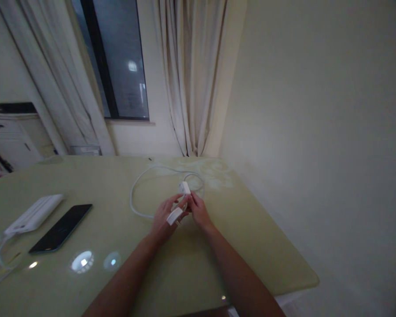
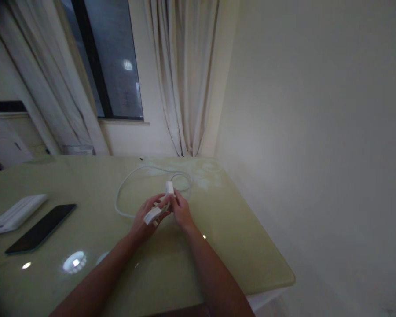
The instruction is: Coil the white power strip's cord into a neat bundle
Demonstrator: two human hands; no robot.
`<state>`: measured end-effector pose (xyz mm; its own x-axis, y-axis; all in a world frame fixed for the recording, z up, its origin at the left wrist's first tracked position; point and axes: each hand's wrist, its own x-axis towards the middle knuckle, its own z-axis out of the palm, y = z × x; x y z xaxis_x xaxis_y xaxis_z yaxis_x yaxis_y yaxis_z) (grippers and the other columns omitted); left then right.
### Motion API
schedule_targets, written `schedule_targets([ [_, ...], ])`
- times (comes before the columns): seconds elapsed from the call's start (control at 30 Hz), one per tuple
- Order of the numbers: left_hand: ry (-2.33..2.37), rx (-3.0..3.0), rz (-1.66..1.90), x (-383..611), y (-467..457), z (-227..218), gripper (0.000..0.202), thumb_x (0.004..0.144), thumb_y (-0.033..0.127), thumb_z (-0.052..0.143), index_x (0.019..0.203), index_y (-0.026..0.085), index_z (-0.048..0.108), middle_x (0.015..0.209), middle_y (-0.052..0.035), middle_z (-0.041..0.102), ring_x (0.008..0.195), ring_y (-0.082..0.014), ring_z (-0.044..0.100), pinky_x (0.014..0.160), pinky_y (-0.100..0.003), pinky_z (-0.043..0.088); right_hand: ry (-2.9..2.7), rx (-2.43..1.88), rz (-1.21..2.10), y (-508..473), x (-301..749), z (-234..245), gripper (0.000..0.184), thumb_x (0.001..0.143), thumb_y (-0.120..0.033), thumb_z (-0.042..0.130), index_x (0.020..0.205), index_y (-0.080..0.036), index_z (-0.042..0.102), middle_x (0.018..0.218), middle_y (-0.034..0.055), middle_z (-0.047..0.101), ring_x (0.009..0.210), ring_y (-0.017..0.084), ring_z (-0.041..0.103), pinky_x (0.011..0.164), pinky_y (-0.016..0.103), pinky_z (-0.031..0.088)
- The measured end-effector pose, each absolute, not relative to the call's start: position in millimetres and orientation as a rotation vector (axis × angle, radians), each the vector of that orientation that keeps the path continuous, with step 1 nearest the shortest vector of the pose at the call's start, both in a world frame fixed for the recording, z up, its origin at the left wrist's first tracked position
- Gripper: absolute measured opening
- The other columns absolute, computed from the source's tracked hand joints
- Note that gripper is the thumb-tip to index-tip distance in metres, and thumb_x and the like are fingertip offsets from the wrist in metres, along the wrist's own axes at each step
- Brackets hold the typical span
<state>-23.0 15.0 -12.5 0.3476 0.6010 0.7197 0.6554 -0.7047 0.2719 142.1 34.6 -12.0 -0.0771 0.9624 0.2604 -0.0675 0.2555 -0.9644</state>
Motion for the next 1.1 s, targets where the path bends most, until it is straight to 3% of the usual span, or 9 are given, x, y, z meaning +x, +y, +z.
schedule_targets([
  [0.1, -1.037, -2.537, -1.132, -28, 12, -6, 0.046, 0.100, 0.036, 0.056, 0.144, 0.029, 0.057, 0.149, -0.0121, 0.057, 0.140, -0.0281, 0.050, 0.115, -0.044, 0.040, -1.602, -1.057, 0.909, 33, 147, -14, 0.064, 0.095, -0.073, 0.039, 0.082, -0.017, 0.067, 0.072, 0.0027, 0.062, 0.068, 0.016, 0.053, 0.065, 0.026, 0.043],
  [0.17, -0.977, -2.597, -1.063, -31, 13, -3, 0.045, 0.101, 0.035, 0.053, 0.145, 0.027, 0.056, 0.149, -0.0111, 0.057, 0.145, -0.0263, 0.045, 0.120, -0.045, 0.034, -1.705, -1.100, 0.830, 32, 150, -14, 0.065, 0.098, -0.069, 0.035, 0.075, -0.017, 0.065, 0.073, 0.0035, 0.062, 0.069, 0.016, 0.053, 0.067, 0.027, 0.042],
  [0.27, -0.938, -2.678, -1.083, -32, 16, -1, 0.039, 0.102, 0.034, 0.050, 0.139, 0.026, 0.061, 0.143, -0.0096, 0.063, 0.141, -0.0225, 0.050, 0.123, -0.046, 0.031, -1.757, -1.109, 0.778, 32, 151, -14, 0.060, 0.101, -0.062, 0.035, 0.079, -0.017, 0.067, 0.077, 0.0046, 0.064, 0.072, 0.017, 0.055, 0.069, 0.028, 0.042],
  [0.47, -1.085, -2.686, -1.501, -27, 16, 3, 0.026, 0.100, 0.034, 0.053, 0.118, 0.024, 0.070, 0.124, -0.0091, 0.073, 0.131, -0.0227, 0.060, 0.113, -0.044, 0.046, -1.799, -0.950, 0.723, 30, 148, -11, 0.052, 0.106, -0.054, 0.031, 0.106, -0.020, 0.070, 0.100, 0.0076, 0.067, 0.097, 0.021, 0.061, 0.092, 0.035, 0.046],
  [0.57, -1.262, -2.589, -1.730, -26, 14, 5, 0.028, 0.100, 0.036, 0.051, 0.116, 0.024, 0.071, 0.122, -0.0097, 0.073, 0.127, -0.0243, 0.062, 0.111, -0.045, 0.048, -1.813, -0.906, 0.698, 24, 147, -5, 0.041, 0.100, -0.052, 0.051, 0.122, -0.021, 0.066, 0.108, 0.0087, 0.064, 0.100, 0.021, 0.061, 0.092, 0.036, 0.048],
  [0.67, -1.438, -2.423, -1.884, -27, 13, 9, 0.030, 0.100, 0.038, 0.048, 0.110, 0.022, 0.072, 0.115, -0.0100, 0.074, 0.118, -0.0250, 0.066, 0.108, -0.045, 0.049, -1.813, -0.861, 0.618, 17, 145, 2, 0.049, 0.093, -0.044, 0.068, 0.136, -0.023, 0.058, 0.120, 0.0104, 0.061, 0.107, 0.022, 0.060, 0.095, 0.036, 0.050],
  [0.9, -1.714, -1.971, -2.418, -31, 17, 24, 0.039, 0.100, 0.048, 0.047, 0.098, 0.017, 0.069, 0.102, -0.0112, 0.074, 0.100, -0.0225, 0.070, 0.093, -0.039, 0.056, -1.659, -1.051, 0.413, 11, 140, 3, 0.022, 0.094, -0.038, 0.066, 0.110, -0.023, 0.068, 0.107, 0.0097, 0.064, 0.106, 0.024, 0.058, 0.099, 0.040, 0.047],
  [0.97, -1.773, -1.874, -2.649, -32, 18, 26, 0.044, 0.097, 0.056, 0.049, 0.095, 0.015, 0.066, 0.098, -0.0121, 0.075, 0.092, -0.0223, 0.072, 0.085, -0.038, 0.059, -1.681, -1.082, 0.455, 13, 141, 2, 0.025, 0.096, -0.041, 0.063, 0.110, -0.023, 0.070, 0.109, 0.0102, 0.066, 0.107, 0.025, 0.059, 0.101, 0.041, 0.046],
  [1.1, -1.993, -2.037, -2.838, -33, 21, 21, 0.055, 0.085, 0.068, 0.058, 0.090, 0.014, 0.066, 0.088, -0.0133, 0.077, 0.080, -0.0242, 0.074, 0.072, -0.036, 0.059, -1.693, -1.030, 0.517, 13, 140, 3, 0.052, 0.094, -0.049, 0.064, 0.137, -0.021, 0.059, 0.137, 0.0143, 0.060, 0.129, 0.027, 0.052, 0.112, 0.045, 0.040],
])
